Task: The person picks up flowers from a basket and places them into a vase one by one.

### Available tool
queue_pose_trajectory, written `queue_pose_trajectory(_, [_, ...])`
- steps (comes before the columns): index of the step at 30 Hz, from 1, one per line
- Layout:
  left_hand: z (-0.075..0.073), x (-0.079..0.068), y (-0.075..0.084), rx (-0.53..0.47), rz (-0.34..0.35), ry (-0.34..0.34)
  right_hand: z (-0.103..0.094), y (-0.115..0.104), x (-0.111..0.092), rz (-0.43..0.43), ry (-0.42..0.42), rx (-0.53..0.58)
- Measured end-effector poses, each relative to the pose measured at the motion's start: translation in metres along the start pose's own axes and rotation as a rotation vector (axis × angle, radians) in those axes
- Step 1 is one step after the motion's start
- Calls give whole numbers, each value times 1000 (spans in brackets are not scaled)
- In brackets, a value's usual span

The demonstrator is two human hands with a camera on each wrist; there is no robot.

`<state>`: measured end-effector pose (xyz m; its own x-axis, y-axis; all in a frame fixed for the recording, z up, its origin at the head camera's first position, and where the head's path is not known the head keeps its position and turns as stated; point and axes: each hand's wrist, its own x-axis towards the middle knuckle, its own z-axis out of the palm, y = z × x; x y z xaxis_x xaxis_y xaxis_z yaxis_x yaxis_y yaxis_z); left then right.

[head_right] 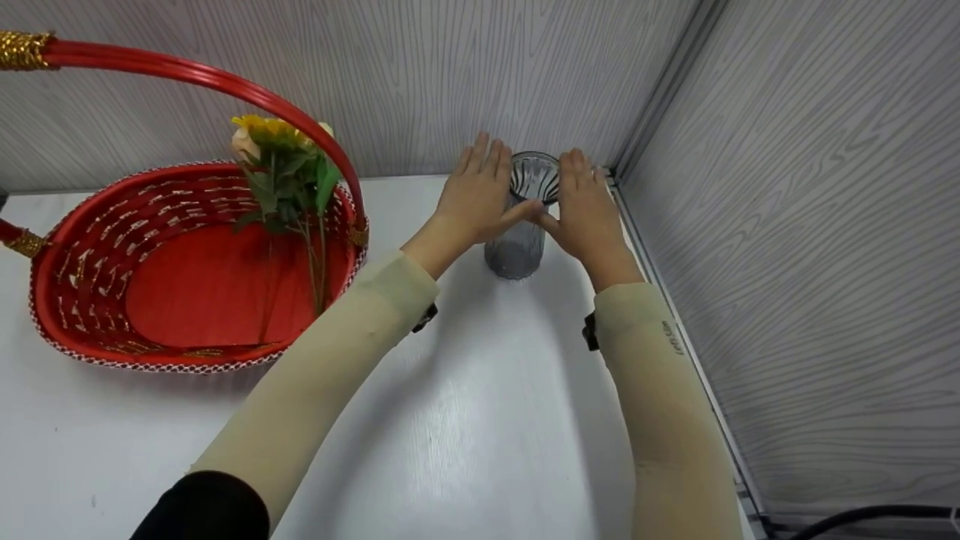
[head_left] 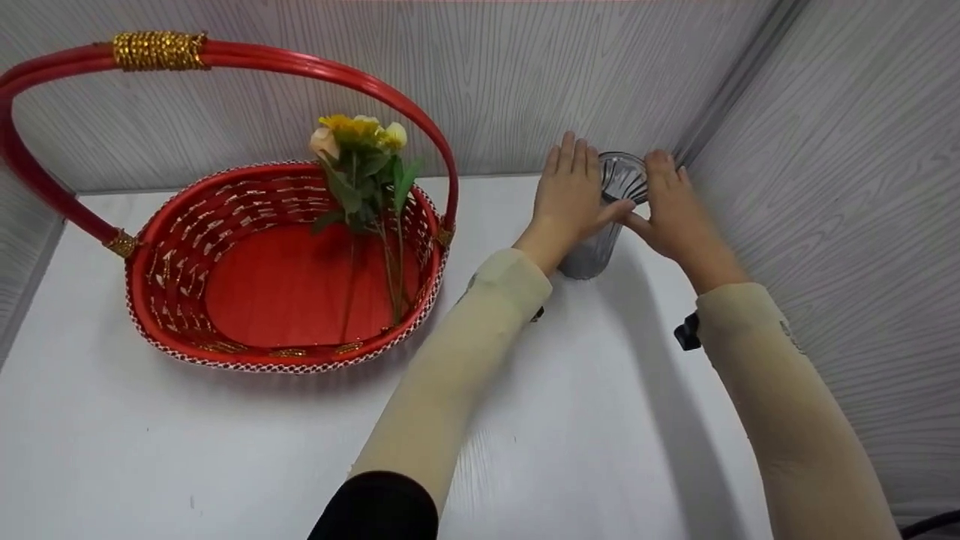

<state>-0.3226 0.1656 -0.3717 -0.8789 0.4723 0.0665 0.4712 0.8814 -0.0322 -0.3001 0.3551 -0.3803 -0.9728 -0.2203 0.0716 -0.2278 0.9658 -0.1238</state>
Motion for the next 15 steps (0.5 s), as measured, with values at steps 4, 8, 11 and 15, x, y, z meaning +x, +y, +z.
queue_pose_trajectory(4, [0,-2,-4,-10,2,-24,0,-6,0,5,-13,-7])
queue_pose_trajectory(8, [0,-6,-8,-13,2,-34,1,-11,1,-2,-15,3])
queue_pose_trajectory(11, [-1,-8,-11,-12,8,-29,2,-13,0,-6,-3,8])
queue_pose_trajectory(15, [0,-11,-14,-4,9,-30,4,-17,1,-16,-1,19])
